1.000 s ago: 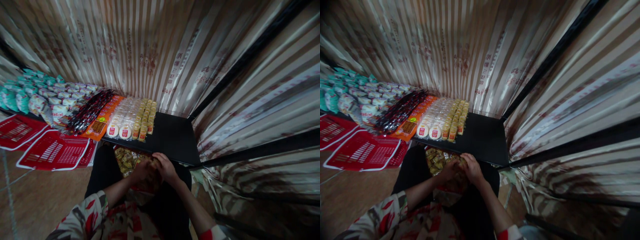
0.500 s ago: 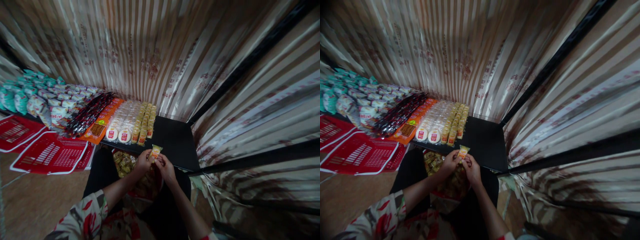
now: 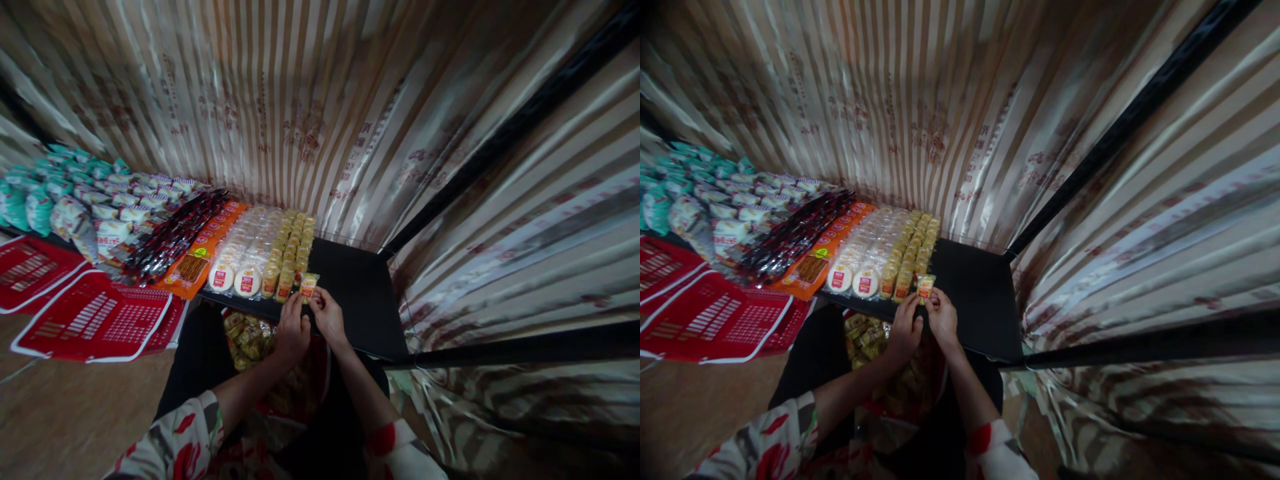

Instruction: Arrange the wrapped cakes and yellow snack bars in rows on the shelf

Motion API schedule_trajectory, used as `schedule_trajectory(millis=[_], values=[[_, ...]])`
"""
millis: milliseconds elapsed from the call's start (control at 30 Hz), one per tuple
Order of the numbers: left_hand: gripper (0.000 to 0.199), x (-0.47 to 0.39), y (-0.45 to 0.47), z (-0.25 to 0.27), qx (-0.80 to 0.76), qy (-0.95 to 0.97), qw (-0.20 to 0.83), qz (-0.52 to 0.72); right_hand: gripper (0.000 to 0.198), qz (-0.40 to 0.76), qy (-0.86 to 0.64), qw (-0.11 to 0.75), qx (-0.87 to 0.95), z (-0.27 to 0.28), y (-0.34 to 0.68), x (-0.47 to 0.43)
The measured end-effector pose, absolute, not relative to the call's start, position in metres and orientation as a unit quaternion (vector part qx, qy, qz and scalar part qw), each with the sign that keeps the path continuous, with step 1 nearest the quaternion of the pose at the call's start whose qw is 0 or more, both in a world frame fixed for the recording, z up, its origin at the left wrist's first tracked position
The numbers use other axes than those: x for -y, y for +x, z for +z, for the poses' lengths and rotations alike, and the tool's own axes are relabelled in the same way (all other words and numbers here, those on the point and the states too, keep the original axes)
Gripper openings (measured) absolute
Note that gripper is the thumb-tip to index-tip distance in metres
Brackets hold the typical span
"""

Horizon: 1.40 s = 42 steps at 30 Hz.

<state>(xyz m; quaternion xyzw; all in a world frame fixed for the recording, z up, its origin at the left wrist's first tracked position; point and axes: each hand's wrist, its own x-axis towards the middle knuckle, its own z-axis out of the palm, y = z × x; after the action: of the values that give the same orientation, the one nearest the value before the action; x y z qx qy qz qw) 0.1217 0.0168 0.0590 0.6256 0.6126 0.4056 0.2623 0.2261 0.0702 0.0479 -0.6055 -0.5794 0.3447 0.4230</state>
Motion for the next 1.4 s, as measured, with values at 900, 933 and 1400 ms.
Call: schedule_trajectory(millis=[900,933,1400], values=[[0.049,-0.035,0.117,0.039,-0.588,0.643,0.299,0.388,0.044,0.236,-0.623,0.407,0.625,0.041,0.202,-0.091],[0.048,-0.034,0.117,0.038,-0.589,0.645,0.296,0.386,0.045,0.235,-0.619,0.414,0.624,0.040,0.202,-0.090],[0.036,-0.007,0.104,0.021,-0.542,0.666,0.250,0.447,0.039,0.183,-0.594,0.493,0.609,0.037,0.204,-0.068]])
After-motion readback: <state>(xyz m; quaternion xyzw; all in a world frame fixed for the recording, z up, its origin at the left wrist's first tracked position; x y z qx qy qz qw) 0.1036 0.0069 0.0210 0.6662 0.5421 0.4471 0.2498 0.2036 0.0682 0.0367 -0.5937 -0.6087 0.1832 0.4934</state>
